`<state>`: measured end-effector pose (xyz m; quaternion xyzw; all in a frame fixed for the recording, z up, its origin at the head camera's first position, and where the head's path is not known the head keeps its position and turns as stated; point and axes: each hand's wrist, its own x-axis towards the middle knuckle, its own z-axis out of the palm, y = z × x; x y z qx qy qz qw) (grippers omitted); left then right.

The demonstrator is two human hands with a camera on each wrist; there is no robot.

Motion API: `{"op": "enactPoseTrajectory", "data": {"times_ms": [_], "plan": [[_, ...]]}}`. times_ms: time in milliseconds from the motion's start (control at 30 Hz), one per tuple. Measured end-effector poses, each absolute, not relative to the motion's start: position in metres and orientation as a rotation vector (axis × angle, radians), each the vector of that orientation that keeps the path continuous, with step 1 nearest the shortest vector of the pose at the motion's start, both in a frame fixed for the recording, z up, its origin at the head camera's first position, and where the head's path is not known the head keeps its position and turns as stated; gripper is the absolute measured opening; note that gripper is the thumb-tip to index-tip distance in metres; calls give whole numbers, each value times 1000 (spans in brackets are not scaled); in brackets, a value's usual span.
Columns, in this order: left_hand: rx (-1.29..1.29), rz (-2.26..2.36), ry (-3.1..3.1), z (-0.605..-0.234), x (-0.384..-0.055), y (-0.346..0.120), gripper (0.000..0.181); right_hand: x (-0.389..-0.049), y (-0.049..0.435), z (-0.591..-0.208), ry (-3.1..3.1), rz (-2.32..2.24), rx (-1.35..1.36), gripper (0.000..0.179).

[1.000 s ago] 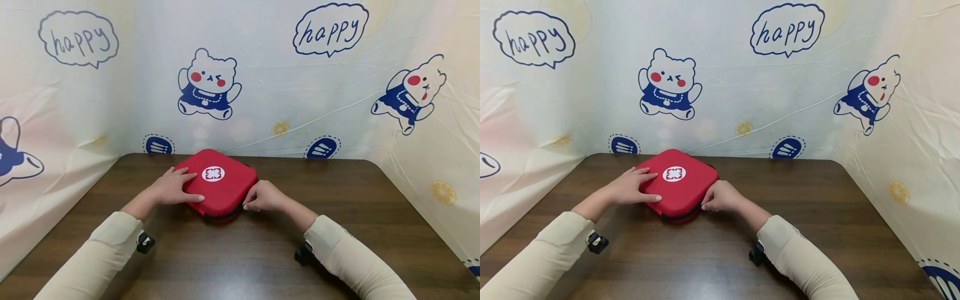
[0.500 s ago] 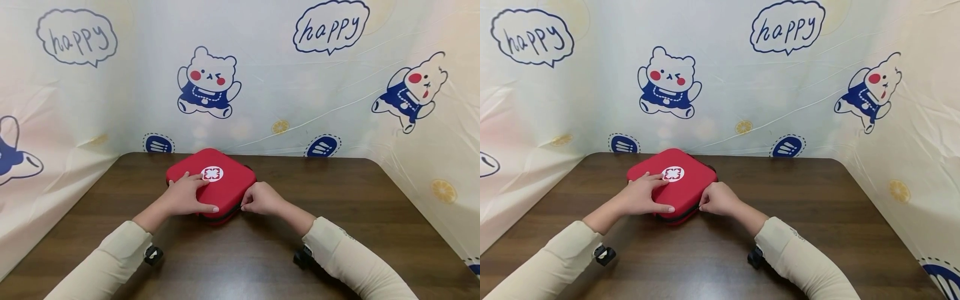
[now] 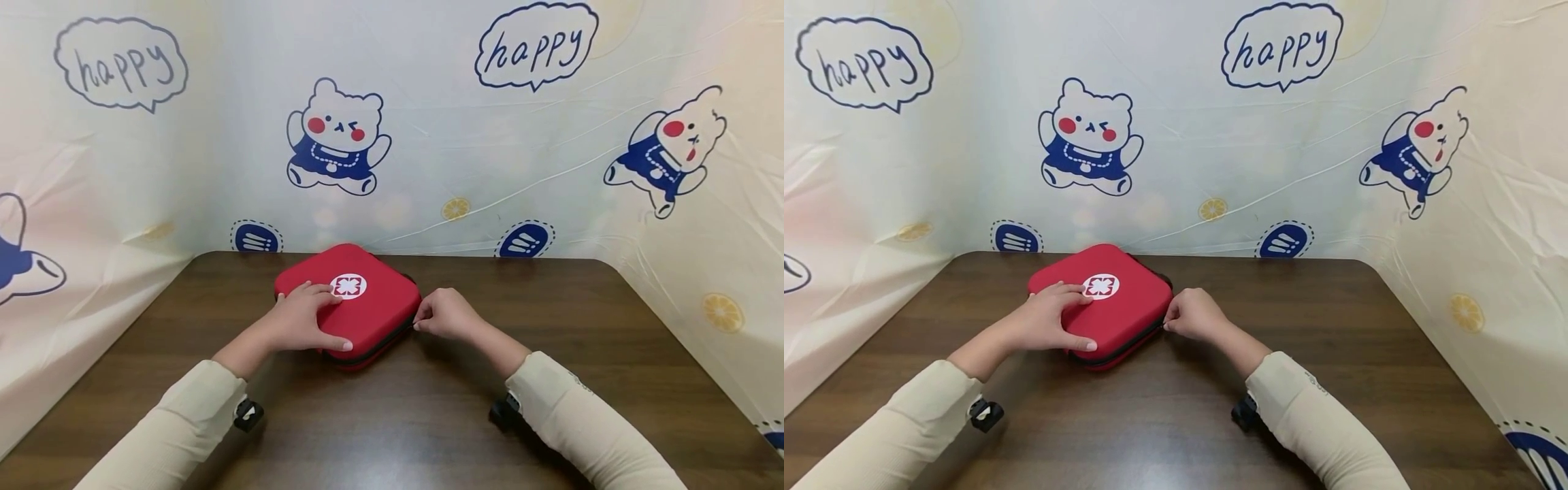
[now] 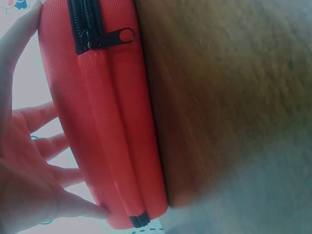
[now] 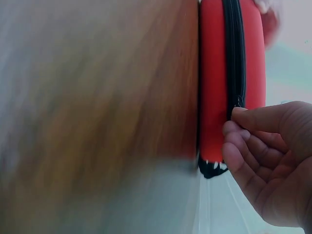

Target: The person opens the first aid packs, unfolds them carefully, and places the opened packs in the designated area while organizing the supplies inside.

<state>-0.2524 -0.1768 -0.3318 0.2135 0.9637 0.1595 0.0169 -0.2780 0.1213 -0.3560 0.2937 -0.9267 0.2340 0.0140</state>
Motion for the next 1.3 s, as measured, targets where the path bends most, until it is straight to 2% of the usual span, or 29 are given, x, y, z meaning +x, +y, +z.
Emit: {"op": "enactPoseTrajectory", "data": {"times_ms": [567,1133,1300], "plan": [[760,572,2902,-330,-266,-182,93,-305,151,-356,-2972,829,669,5],[780,611,2811,-329,-274,-192,95,-334,138,-364,-2938,891,571,8],[811,689,2719,-324,-275,-203,83,-329,138,-365,-3014,1106,560,7]]}}
